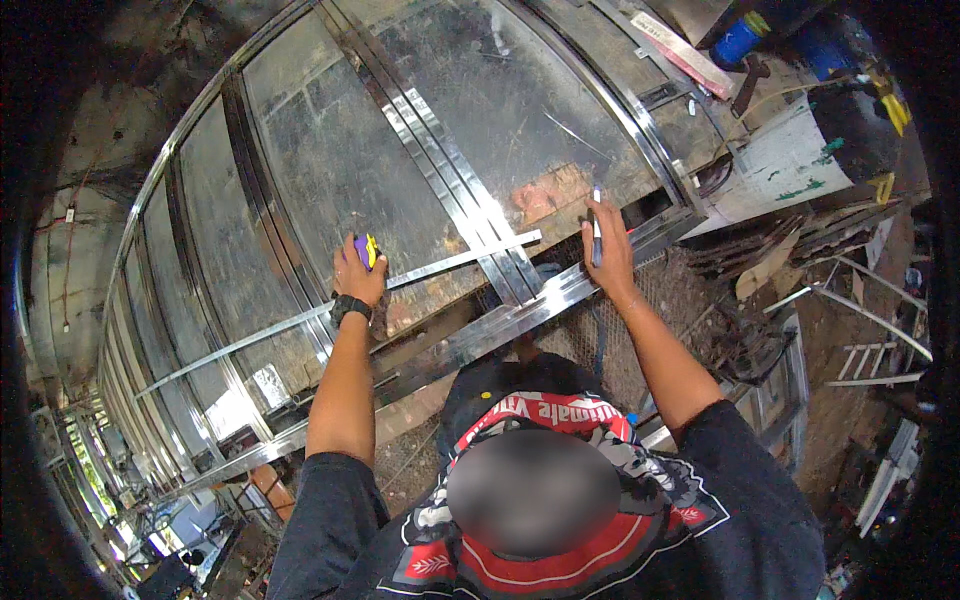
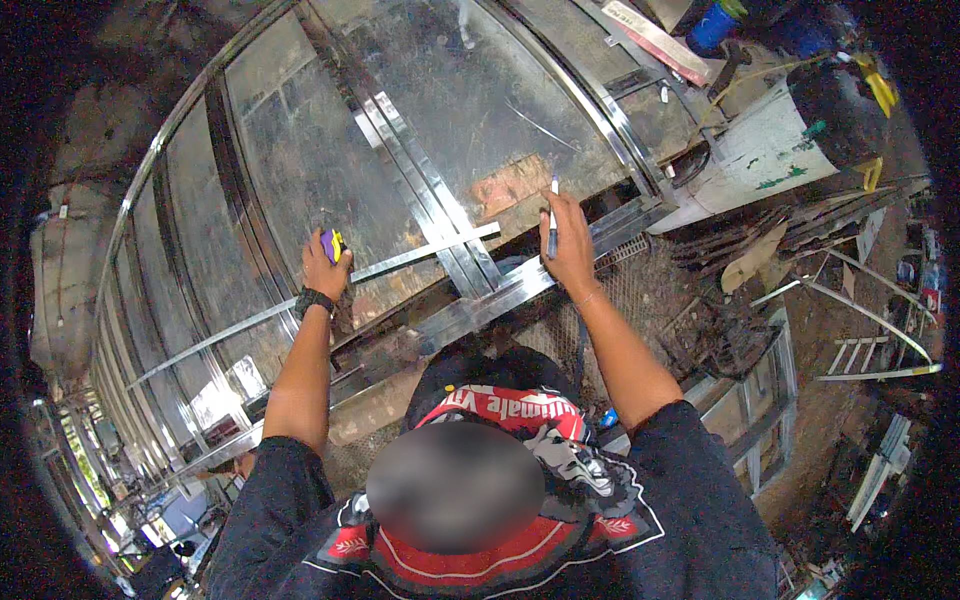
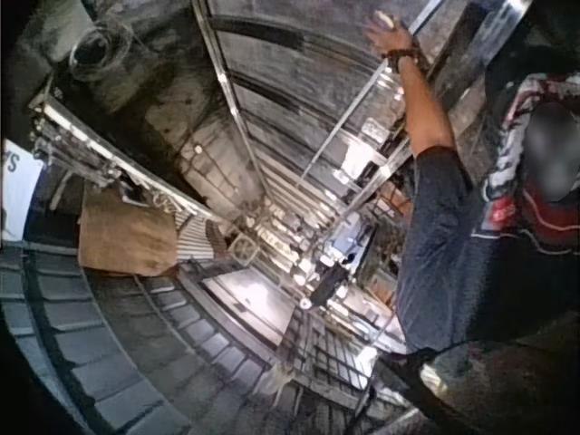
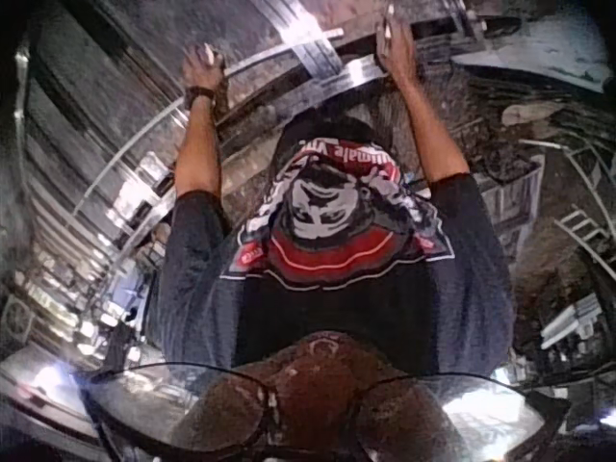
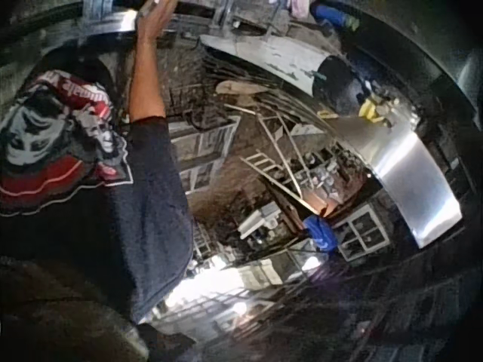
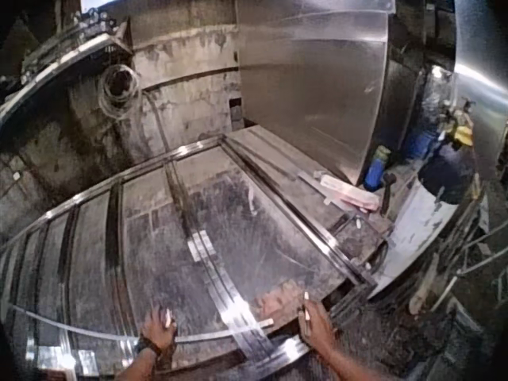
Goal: The person measures and marks metal frame components on a workbench using a tape measure, ruler, and marker. They repeatedly position the tape measure and ruler, mark measurement points, and adjust the tools to ensure accuracy across multiple sections of the frame.
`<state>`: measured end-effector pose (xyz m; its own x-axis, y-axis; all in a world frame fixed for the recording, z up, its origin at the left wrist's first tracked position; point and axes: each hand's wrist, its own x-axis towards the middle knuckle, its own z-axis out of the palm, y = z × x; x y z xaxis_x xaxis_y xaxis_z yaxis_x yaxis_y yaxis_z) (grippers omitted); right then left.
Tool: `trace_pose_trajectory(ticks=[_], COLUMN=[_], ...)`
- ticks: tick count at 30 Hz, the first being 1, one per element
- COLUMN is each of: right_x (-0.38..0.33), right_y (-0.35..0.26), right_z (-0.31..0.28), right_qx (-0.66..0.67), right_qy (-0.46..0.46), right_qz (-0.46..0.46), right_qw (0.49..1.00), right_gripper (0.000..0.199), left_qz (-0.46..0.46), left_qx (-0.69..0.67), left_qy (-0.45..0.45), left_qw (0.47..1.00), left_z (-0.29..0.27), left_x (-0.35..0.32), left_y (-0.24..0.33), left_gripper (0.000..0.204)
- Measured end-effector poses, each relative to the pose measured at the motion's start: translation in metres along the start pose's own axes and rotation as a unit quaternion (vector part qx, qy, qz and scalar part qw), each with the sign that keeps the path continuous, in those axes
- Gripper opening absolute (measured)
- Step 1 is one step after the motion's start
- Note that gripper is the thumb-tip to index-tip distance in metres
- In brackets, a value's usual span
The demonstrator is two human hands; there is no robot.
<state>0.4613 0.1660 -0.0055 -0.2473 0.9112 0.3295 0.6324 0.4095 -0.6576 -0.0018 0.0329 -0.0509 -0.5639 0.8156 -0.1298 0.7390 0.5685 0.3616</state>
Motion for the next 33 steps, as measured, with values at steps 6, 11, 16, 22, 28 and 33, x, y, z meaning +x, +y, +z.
trace_pose_trajectory(ticks=[6,11,16,22,28,33], right_x=[-0.003,0.003,0.004,0.003,0.005,0.002], right_y=[0.003,-0.005,-0.004,-0.002,-0.006,-0.006], right_z=[0.006,0.006,0.010,0.008,0.012,0.011], right_qx=[-0.035,-0.038,-0.077,-0.093,-0.099,-0.105], right_qy=[-0.007,-0.047,-0.048,-0.080,-0.088,-0.085], right_qz=[0.029,0.080,0.063,0.076,0.068,0.080], right_qw=[0.999,0.995,0.994,0.990,0.989,0.988], right_gripper=[0.037,0.038,0.037,0.038,0.039,0.040], left_qz=[-0.029,-0.031,-0.006,-0.103,-0.211,-0.200], left_qx=[0.046,0.054,0.007,0.102,0.133,0.139], left_qy=[0.090,0.108,0.136,0.176,0.147,0.145], left_qw=[0.994,0.992,0.991,0.974,0.957,0.959], left_z=[0.006,0.009,0.004,-0.036,-0.020,-0.015], left_x=[-0.014,-0.015,-0.018,-0.033,-0.059,-0.055], left_y=[0.025,0.028,0.026,-0.040,-0.135,-0.130], left_gripper=[0.090,0.090,0.095,0.079,0.076,0.076])
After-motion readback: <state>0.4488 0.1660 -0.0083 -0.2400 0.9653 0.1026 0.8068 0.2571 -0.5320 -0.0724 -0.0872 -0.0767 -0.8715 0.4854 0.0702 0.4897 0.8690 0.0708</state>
